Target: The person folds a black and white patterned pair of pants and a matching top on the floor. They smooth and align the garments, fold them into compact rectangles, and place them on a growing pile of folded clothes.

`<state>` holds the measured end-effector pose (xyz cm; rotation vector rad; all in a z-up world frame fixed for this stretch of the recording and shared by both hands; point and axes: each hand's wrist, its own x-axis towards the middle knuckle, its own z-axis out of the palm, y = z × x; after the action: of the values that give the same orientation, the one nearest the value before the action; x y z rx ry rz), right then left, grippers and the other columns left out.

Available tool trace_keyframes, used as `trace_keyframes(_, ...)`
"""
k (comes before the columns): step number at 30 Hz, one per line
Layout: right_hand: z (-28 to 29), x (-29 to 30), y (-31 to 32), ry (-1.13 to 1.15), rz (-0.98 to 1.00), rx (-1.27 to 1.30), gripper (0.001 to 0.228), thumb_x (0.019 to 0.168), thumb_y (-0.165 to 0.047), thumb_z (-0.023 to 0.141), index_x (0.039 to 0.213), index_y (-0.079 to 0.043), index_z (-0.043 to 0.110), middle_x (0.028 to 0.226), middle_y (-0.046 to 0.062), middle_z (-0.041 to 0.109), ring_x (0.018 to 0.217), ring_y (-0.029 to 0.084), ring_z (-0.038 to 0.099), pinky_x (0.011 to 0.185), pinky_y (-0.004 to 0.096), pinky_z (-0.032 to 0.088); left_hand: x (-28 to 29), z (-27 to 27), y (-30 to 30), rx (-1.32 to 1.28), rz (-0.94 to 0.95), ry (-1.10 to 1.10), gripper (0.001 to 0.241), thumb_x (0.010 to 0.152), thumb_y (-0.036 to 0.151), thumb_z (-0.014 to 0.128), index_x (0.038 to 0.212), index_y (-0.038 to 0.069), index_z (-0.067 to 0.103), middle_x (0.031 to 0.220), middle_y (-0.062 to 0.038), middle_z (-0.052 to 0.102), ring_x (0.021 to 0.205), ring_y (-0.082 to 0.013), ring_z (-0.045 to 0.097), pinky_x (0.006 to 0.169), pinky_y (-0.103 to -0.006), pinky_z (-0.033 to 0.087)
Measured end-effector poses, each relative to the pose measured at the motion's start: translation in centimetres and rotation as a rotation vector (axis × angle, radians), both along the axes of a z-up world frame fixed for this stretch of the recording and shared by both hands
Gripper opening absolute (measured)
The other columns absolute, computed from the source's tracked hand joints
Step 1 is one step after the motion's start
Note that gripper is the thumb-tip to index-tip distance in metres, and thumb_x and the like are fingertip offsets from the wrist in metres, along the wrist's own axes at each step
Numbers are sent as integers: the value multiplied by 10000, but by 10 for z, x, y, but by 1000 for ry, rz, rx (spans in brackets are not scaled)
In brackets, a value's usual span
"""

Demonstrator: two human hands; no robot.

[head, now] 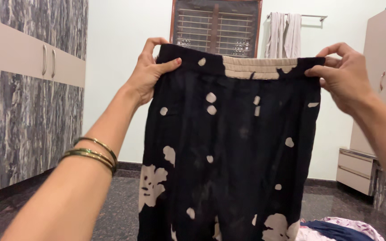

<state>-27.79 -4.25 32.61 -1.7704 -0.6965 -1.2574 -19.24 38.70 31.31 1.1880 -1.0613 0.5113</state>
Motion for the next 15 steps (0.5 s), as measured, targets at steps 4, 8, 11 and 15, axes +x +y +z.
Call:
trace_keyframes(4,-17,10,9,108,174,150,380,870,97,674,1238,41,595,1076,161,700,885,171,724,753,241,614,4,-12,0,71,-41,207,349,910,86,757,1211,-3,605,1030,-132,748,858,-191,774,784,-343,662)
trace_keyframes(8,-26,17,15,216,167,135,343,911,40,682,1248,94,648,1112,135,713,906,175,704,781,293,605,10,-20,3,158,6,263,382,910,142,715,1256,63,576,1083,-87,732,950,-169,747,817,-331,653)
trace_keyframes(11,-36,19,7,274,116,160,315,942,-2,671,1245,79,650,1099,144,721,929,179,708,829,318,587,10,-31,7,159,-77,192,367,959,186,691,1272,51,555,1145,-80,702,1042,-160,710,881,-317,631)
trace_keyframes(15,-75,25,-22,243,593,185,315,977,-76,682,1266,39,630,1121,139,726,986,201,720,883,332,589,13,-69,12,61,-404,142,391,957,197,688,1296,59,552,1167,-88,691,1038,-171,705,891,-328,616)
